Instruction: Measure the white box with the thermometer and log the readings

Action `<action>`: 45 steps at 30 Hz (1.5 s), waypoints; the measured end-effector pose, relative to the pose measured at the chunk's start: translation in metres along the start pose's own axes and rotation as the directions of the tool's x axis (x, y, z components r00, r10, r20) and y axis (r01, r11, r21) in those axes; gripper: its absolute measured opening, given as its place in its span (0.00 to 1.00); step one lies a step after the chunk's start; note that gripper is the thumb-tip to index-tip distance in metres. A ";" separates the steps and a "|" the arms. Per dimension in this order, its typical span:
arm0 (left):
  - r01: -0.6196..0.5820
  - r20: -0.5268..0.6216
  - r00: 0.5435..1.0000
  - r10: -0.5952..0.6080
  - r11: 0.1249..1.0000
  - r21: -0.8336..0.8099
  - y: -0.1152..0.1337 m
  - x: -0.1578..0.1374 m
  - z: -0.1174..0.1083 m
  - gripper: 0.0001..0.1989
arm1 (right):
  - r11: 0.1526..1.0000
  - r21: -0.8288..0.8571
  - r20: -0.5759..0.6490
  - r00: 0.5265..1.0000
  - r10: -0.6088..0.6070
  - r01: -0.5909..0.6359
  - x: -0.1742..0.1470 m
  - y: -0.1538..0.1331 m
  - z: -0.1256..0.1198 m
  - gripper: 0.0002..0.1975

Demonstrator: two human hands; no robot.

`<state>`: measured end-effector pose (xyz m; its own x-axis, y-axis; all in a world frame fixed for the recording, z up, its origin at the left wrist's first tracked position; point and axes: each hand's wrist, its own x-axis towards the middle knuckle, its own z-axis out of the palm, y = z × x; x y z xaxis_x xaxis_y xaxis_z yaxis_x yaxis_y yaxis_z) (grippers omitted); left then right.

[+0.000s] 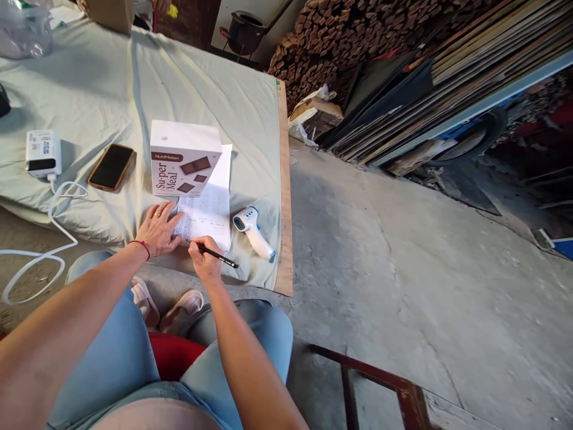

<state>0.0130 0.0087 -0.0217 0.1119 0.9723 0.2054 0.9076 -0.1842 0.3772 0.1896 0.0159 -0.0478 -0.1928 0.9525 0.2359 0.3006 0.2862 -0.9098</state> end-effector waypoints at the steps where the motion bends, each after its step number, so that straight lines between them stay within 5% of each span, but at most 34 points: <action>1: -0.003 0.008 1.000 0.003 1.000 0.010 0.000 0.000 0.000 0.32 | 1.000 -0.002 -0.003 1.000 -0.005 0.005 0.000 0.000 0.000 0.15; 15: -0.003 0.083 0.996 -0.023 0.954 0.300 0.014 -0.002 -0.011 0.31 | 0.957 -0.159 -0.061 0.965 -0.254 0.242 0.000 0.012 0.005 0.11; 28: -0.004 0.080 0.997 -0.021 0.953 0.302 0.012 -0.002 -0.009 0.31 | 0.987 -0.096 -0.045 0.990 -0.131 0.127 0.000 0.015 0.004 0.13; 39: -0.019 0.070 0.998 -0.004 0.950 0.312 0.011 -0.001 -0.008 0.31 | 0.946 -0.173 -0.084 0.952 -0.293 0.276 0.001 0.013 0.004 0.09; 45: -0.025 0.068 0.998 0.002 0.944 0.330 0.010 -0.001 -0.007 0.32 | 0.950 -0.188 -0.066 0.962 -0.266 0.249 0.000 0.014 0.004 0.09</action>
<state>0.0197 0.0052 -0.0117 0.1412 0.9794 0.1443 0.9872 -0.1502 0.0534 0.1902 0.0198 -0.0620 -0.2032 0.8470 0.4912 0.4129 0.5290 -0.7414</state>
